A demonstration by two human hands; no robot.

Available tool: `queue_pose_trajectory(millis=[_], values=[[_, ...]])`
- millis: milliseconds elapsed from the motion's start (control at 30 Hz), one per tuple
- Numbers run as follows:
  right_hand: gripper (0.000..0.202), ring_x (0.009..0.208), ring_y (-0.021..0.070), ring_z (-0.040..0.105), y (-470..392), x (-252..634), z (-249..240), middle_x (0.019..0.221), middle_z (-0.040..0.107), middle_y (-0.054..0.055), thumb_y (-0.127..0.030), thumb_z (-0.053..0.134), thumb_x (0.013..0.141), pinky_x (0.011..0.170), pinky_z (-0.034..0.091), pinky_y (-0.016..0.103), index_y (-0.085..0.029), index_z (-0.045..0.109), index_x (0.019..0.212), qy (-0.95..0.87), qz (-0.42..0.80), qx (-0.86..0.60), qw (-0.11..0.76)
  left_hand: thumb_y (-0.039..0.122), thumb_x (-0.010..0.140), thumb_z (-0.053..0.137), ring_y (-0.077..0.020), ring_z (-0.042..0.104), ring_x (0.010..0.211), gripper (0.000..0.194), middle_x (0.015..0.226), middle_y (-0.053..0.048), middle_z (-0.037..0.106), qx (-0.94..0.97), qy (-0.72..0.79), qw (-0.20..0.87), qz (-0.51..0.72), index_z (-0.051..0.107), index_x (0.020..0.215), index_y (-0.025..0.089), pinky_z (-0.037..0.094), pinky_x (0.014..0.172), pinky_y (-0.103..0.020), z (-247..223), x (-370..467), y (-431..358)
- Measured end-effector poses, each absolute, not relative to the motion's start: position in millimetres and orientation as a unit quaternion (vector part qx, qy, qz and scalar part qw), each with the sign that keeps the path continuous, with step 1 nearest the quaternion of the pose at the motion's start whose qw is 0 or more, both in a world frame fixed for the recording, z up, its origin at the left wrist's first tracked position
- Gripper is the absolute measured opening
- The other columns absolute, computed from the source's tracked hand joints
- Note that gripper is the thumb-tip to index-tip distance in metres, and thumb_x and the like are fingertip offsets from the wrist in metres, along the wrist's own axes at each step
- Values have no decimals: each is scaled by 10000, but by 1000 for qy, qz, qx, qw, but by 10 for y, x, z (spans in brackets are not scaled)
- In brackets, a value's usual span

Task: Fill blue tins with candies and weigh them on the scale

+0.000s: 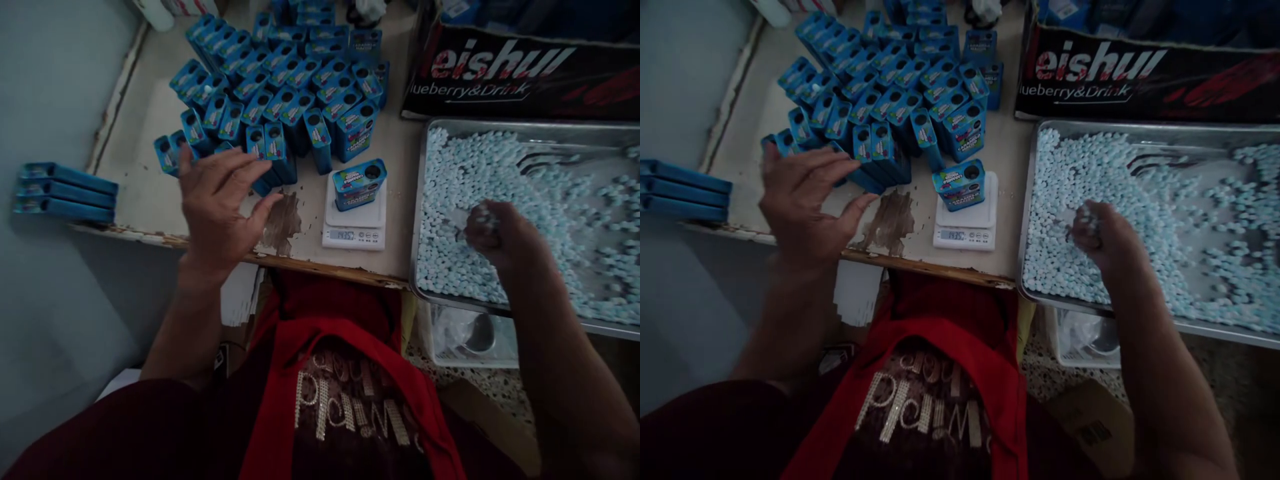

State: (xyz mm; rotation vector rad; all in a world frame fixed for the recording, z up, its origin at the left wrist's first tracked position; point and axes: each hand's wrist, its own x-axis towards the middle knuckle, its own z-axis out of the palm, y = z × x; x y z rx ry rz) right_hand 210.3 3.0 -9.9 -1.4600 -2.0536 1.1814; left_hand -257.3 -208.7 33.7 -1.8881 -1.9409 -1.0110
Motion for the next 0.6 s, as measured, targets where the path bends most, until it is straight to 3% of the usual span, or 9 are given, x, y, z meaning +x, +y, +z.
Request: queue_pose_trajectory(millis=[67, 133, 200, 267, 333, 433, 600], values=[[470, 547, 140, 265, 63, 2107, 21, 692, 492, 20, -652, 489, 1046, 571, 233, 379, -297, 512, 739, -644, 518, -516, 226, 521, 888, 1007, -369, 753, 1361, 732, 1432, -55, 807, -662, -637, 90, -384, 707, 1532, 344, 416, 1402, -716, 261, -2360, -2023], [349, 598, 141, 314, 34, 2078, 104, 818, 575, 49, -558, 610, 956, 599, 218, 382, -291, 527, 748, -539, 609, -502, 294, 535, 930, 981, -359, 759, 1377, 835, 1462, -82, 777, -653, -622, 26, -431, 586, 1644, 356, 556, 1314, -640, 149, -2127, -1900], [348, 657, 171, 409, 1, 2037, 98, 901, 625, 71, -561, 632, 934, 613, 262, 374, -290, 531, 740, -495, 639, -487, 331, 519, 904, 1017, -354, 739, 1429, 925, 1489, -102, 734, -624, -620, -44, -474, 513, 1663, 358, 593, 1290, -595, 1, -1896, -1723], [451, 663, 177, 423, 13, 1999, 12, 852, 614, 57, -629, 597, 982, 610, 281, 352, -285, 498, 706, -500, 628, -493, 335, 430, 892, 1041, -334, 731, 1442, 882, 1500, -106, 706, -599, -621, -94, -497, 524, 1600, 335, 618, 1266, -545, -141, -1692, -1516], [521, 628, 154, 364, 70, 1956, -83, 770, 565, 21, -661, 615, 1014, 593, 245, 314, -276, 472, 692, -498, 620, -491, 355, 307, 935, 994, -289, 765, 1359, 679, 1444, -88, 729, -591, -619, -122, -503, 596, 1484, 289, 665, 1190, -462, -210, -1516, -1308], [560, 604, 143, 311, 163, 1854, -62, 732, 556, -3, -691, 762, 951, 546, 225, 294, -277, 480, 700, -466, 627, -430, 452, 163, 949, 930, -245, 804, 1211, 413, 1286, -49, 794, -620, -597, -129, -493, 701, 1282, 245, 681, 1111, -382, -109, -1253, -1039], [555, 722, 228, 517, 201, 1595, 378, 791, 620, 29, -774, 848, 881, 528, 400, 361, -325, 541, 772, -414, 599, -360, 583, 104, 877, 978, -264, 819, 1218, 680, 1284, -37, 822, -696, -516, -150, -475, 648, 1445, 282, 680, 1088, -392, 197, -719, -745]])
